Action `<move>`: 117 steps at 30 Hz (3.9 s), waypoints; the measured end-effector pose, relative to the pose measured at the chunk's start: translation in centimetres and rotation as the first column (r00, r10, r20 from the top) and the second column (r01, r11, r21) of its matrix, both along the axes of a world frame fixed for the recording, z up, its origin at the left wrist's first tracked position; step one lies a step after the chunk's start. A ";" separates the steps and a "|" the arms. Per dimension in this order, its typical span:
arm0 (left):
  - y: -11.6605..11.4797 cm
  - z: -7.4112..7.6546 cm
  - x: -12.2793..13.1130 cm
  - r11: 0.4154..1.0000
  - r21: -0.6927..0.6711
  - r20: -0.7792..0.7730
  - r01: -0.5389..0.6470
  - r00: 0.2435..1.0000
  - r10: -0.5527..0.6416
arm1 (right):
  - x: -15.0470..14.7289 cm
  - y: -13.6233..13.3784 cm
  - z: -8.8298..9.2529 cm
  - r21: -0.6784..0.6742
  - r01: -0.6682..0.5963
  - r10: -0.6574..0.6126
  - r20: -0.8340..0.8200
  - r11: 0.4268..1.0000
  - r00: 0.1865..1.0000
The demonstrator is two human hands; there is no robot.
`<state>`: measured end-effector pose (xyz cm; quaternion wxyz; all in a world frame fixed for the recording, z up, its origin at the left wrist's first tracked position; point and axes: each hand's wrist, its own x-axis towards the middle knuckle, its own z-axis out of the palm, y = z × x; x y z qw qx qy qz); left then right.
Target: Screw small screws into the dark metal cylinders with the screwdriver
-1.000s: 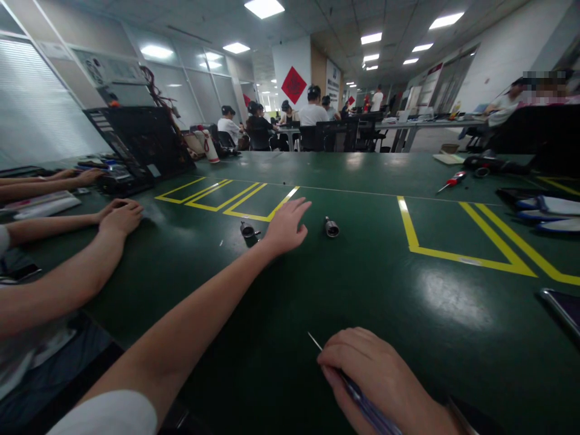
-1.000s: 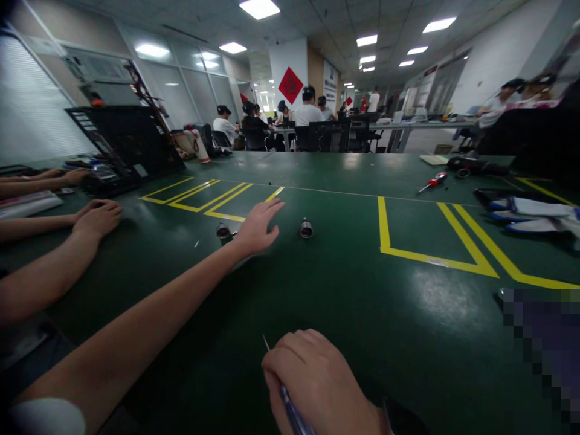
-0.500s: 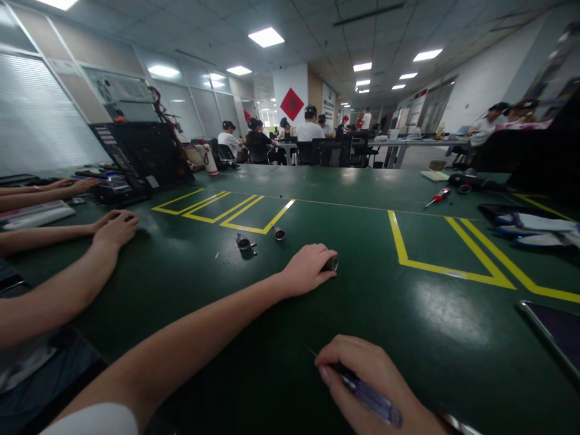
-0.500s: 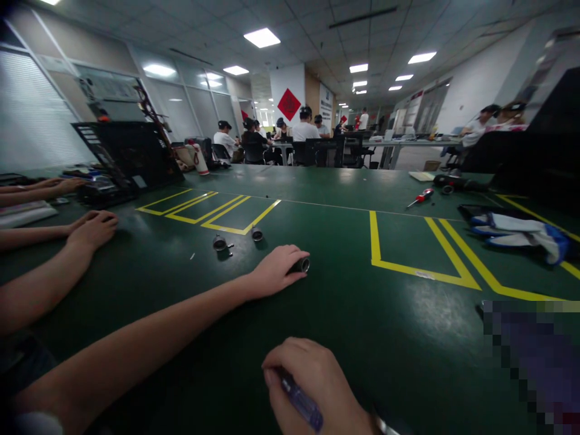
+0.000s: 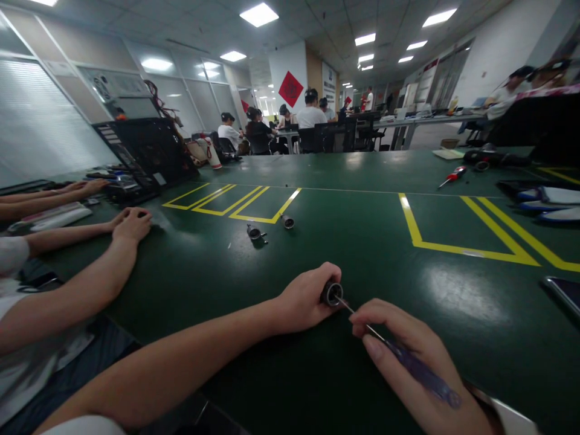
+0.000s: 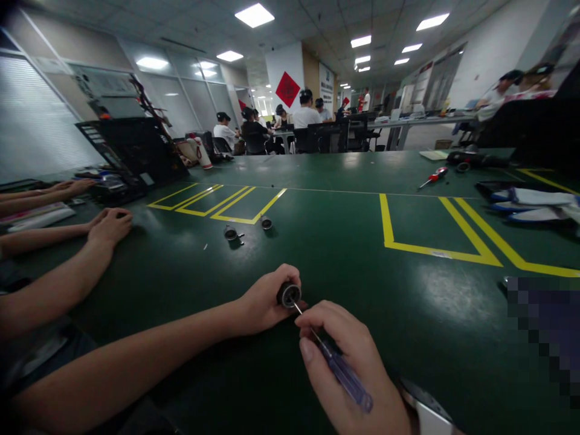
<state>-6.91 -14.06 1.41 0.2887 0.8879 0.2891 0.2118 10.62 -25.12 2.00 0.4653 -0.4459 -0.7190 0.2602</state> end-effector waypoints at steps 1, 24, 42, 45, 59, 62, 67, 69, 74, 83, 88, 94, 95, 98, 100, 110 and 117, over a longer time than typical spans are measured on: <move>0.1 -0.1 0.1 1.000 0.014 0.003 -0.004 1.000 0.004 | 0.1 0.0 -0.2 -0.033 -0.013 0.013 0.000 0.999 1.000; -0.4 -0.1 0.2 0.991 0.062 0.172 0.117 0.977 -0.126 | 0.6 1.7 -1.3 -0.434 -0.264 0.043 -0.457 0.861 0.889; -0.5 -0.2 0.1 0.983 0.183 0.068 0.027 0.997 -0.040 | 0.1 1.7 -0.6 -0.516 -0.274 -0.085 -0.569 0.812 0.818; -0.5 -0.1 0.3 0.990 0.143 0.099 0.012 0.995 -0.026 | 0.1 1.8 -0.4 -0.531 -0.290 -0.102 -0.591 0.796 0.800; -0.5 -0.4 0.3 0.984 0.154 0.109 -0.094 0.991 0.077 | 0.5 1.0 -0.9 -0.559 -0.191 -0.064 -0.404 0.807 0.912; -0.6 -0.4 0.2 0.975 0.194 0.098 -0.107 0.991 0.089 | 0.4 1.0 -1.0 -0.559 -0.206 -0.131 -0.504 0.804 0.854; -0.5 -0.3 0.0 0.961 0.242 0.124 -0.138 0.986 0.110 | 0.0 1.4 -0.3 -0.591 -0.254 -0.226 -0.617 0.765 0.754; -0.4 -0.3 0.0 0.961 0.238 0.150 -0.145 0.982 0.111 | -0.1 1.5 -0.1 -0.592 -0.286 -0.225 -0.640 0.753 0.734; -0.2 -0.4 0.1 0.975 0.194 0.217 -0.107 0.974 0.063 | 0.0 1.5 -0.2 -0.573 -0.314 -0.203 -0.664 0.757 0.720; 0.0 -0.5 0.1 0.985 0.157 0.191 -0.077 0.981 0.046 | 0.1 1.0 -0.5 -0.561 -0.187 -0.220 -0.578 0.807 0.785; -0.2 -0.3 0.0 0.962 0.238 0.086 -0.132 0.990 0.114 | 0.6 0.4 -1.8 -0.610 -0.102 -0.200 -0.408 0.786 0.891; -0.1 -0.4 0.0 0.971 0.216 0.145 -0.103 0.987 0.073 | 0.1 1.0 -0.8 -0.595 -0.148 -0.196 -0.474 0.790 0.858; -0.1 -0.4 0.0 0.973 0.209 0.163 -0.098 0.984 0.064 | 0.0 1.1 -0.5 -0.589 -0.164 -0.198 -0.500 0.791 0.843; 0.1 -0.5 0.0 0.980 0.181 0.203 -0.086 0.978 0.048 | -0.1 1.2 0.2 -0.576 -0.209 -0.200 -0.564 0.790 0.801; 0.3 -0.5 0.1 0.986 0.150 0.207 -0.069 0.978 0.037 | -0.1 1.3 0.4 -0.576 -0.231 -0.200 -0.587 0.784 0.784; 0.3 -0.3 0.1 0.989 0.149 0.148 0.002 0.989 -0.025 | 0.1 1.0 -0.5 -0.583 -0.124 -0.236 -0.502 0.803 0.832; 0.1 -0.5 -0.1 0.971 0.237 0.029 -0.029 0.999 0.023 | 0.2 0.9 -0.8 -0.634 -0.100 -0.236 -0.423 0.767 0.875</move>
